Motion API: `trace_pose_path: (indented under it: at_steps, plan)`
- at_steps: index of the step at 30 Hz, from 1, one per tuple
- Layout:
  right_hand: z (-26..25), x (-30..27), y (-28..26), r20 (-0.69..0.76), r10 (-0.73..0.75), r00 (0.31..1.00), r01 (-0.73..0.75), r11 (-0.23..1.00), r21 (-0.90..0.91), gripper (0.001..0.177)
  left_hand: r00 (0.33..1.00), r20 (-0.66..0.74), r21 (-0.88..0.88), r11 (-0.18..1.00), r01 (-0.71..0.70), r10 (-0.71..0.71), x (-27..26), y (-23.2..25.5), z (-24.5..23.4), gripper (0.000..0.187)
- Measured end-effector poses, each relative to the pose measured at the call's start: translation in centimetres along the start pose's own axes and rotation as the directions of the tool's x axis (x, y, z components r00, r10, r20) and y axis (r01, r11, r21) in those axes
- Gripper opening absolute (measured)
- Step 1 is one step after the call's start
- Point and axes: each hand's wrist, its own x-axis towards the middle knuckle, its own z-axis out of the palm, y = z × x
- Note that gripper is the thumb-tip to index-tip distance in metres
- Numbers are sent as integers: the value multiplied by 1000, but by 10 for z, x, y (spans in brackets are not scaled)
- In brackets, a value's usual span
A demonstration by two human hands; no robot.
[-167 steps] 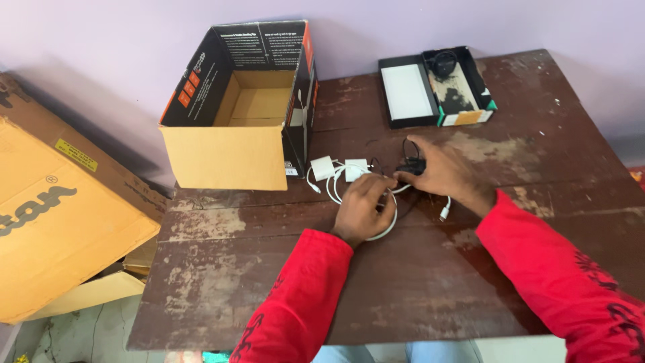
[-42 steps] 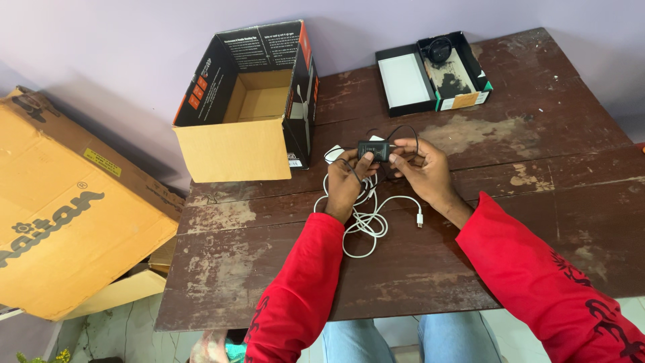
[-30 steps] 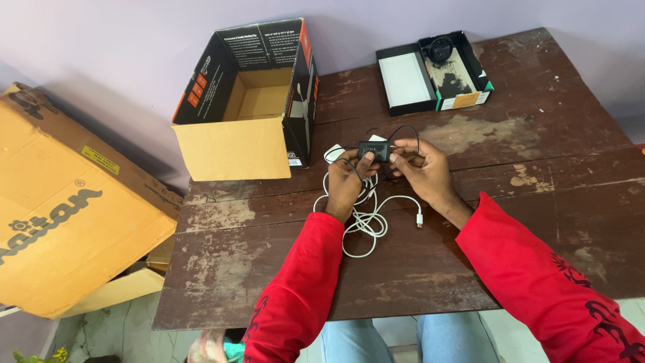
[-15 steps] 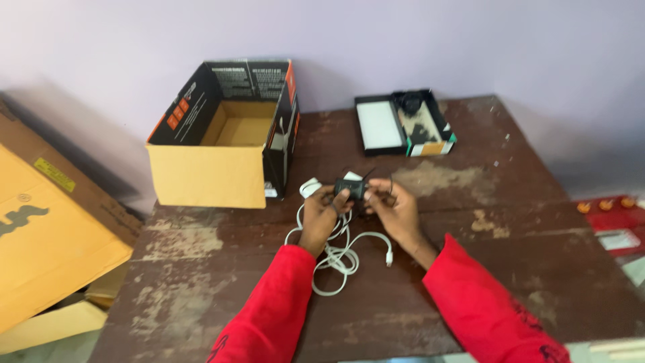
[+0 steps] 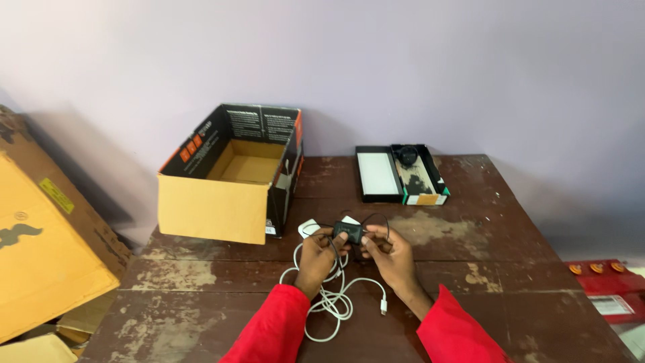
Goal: The person unpacks a box containing power adapters and cables, then untangles and organizes them on a wooden table. They handle a black adapter and a white USB cable, separating and arranging the items.
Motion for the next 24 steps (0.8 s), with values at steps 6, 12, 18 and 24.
trace_pose_path:
  at_steps: [6, 12, 18, 24]
  plan:
    - [-3, -1, 4, 5, -6, 1000, 6, 1000, 8, 30, 1000, -16, -10, 1000, 0, 0, 2, 0, 2, 38]
    - [-2, 0, 8, 6, -10, 1000, 9, 999, 52, 30, 1000, -5, 39, 999, -8, 8, -3, 5, 1, 39]
    - [-3, -3, 4, 12, -29, 999, 29, 999, 14, 29, 1000, -2, 41, 999, -4, 4, -4, 7, 2, 39]
    - [-3, -4, 3, 27, -27, 999, 25, 997, 68, 27, 1000, 11, 38, 999, -15, 14, -7, 8, 3, 37]
